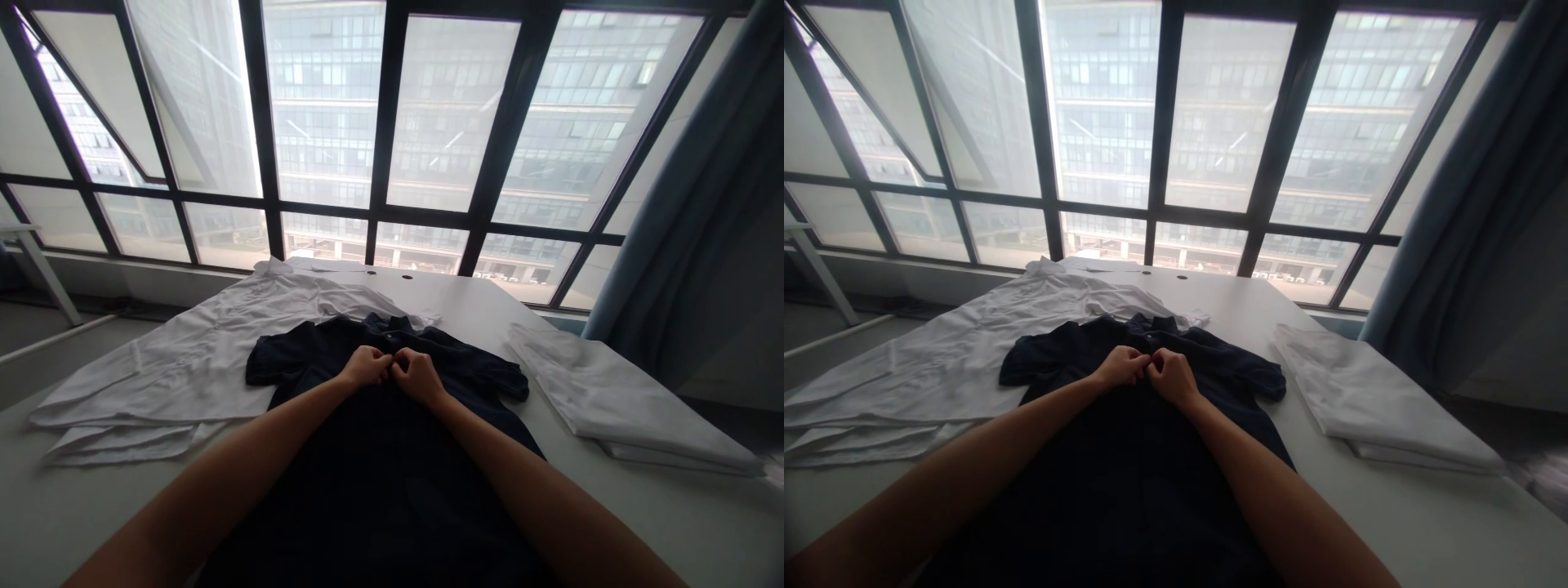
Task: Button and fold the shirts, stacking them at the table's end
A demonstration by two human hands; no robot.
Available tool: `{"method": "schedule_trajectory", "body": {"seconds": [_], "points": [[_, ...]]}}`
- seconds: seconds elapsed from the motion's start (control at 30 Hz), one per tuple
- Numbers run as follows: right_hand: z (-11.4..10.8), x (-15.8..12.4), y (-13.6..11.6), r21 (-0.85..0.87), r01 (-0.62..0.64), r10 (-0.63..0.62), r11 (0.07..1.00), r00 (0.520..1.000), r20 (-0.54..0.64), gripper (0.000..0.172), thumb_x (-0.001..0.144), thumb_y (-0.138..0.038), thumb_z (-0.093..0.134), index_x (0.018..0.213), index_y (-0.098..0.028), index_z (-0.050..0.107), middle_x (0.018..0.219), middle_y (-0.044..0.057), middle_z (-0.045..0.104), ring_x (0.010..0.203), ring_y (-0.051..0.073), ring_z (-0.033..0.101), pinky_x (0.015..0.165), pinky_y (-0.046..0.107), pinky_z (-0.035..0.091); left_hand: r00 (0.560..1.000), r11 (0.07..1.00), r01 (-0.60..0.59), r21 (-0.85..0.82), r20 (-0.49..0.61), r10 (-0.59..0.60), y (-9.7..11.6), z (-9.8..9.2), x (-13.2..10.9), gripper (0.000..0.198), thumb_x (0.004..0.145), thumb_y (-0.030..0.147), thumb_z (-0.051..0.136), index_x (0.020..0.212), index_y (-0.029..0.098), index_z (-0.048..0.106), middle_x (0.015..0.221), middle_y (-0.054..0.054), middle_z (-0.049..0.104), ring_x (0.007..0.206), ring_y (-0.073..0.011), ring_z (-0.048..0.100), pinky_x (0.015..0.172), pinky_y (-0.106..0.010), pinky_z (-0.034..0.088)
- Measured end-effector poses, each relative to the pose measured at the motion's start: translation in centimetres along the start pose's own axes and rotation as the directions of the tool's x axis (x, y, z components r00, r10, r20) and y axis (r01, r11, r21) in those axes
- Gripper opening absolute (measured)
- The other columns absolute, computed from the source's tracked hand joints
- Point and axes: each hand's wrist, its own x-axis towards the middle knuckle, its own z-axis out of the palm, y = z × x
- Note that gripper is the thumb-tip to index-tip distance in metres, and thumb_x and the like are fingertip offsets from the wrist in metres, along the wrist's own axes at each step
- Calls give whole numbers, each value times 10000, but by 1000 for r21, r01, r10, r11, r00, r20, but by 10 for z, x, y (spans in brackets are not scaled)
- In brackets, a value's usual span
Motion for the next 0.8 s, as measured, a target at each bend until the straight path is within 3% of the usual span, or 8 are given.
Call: {"method": "schedule_trajectory", "body": {"seconds": [0.13, 0.4, 0.6, 0.8], "points": [[1, 1, 2, 10, 1, -1, 1000, 1000, 8, 57, 814, -180, 627, 786, -170, 675, 696, 14, 658, 637, 168, 613, 595, 235, 404, 1000, 1000, -7, -6, -1, 7, -1, 2, 1, 215, 886, 163, 532, 688, 123, 605, 501, 46, 552, 362, -53, 466, 388, -162, 310], [1, 3, 3, 32, -37, 37, 999, 999, -7, 67, 804, -184, 640, 742, -176, 664, 669, 4, 649, 625, 170, 607, 608, 237, 411, 992, 993, -117, 24, -34, 118, -8, 5, 4, 188, 875, 168, 540, 687, 151, 544, 496, 77, 493, 371, -57, 469, 389, -160, 312], [-1, -1, -3, -141, -85, 82, 986, 996, -25, 80, 804, -225, 677, 734, -196, 650, 682, 13, 649, 651, 181, 598, 573, 240, 330, 988, 988, -154, 32, -4, 154, -13, 4, 6, 122, 882, 194, 550, 787, 137, 599, 514, 75, 524, 380, -61, 474, 401, -164, 327], [-4, 0, -7, -214, -119, 129, 969, 991, 31, 127, 835, -255, 660, 729, -202, 616, 688, 12, 637, 646, 176, 575, 562, 246, 275, 982, 979, -186, 78, 25, 185, -13, 2, 4, 136, 883, 212, 550, 789, 140, 618, 508, 64, 531, 399, -74, 495, 412, -169, 353]]}}
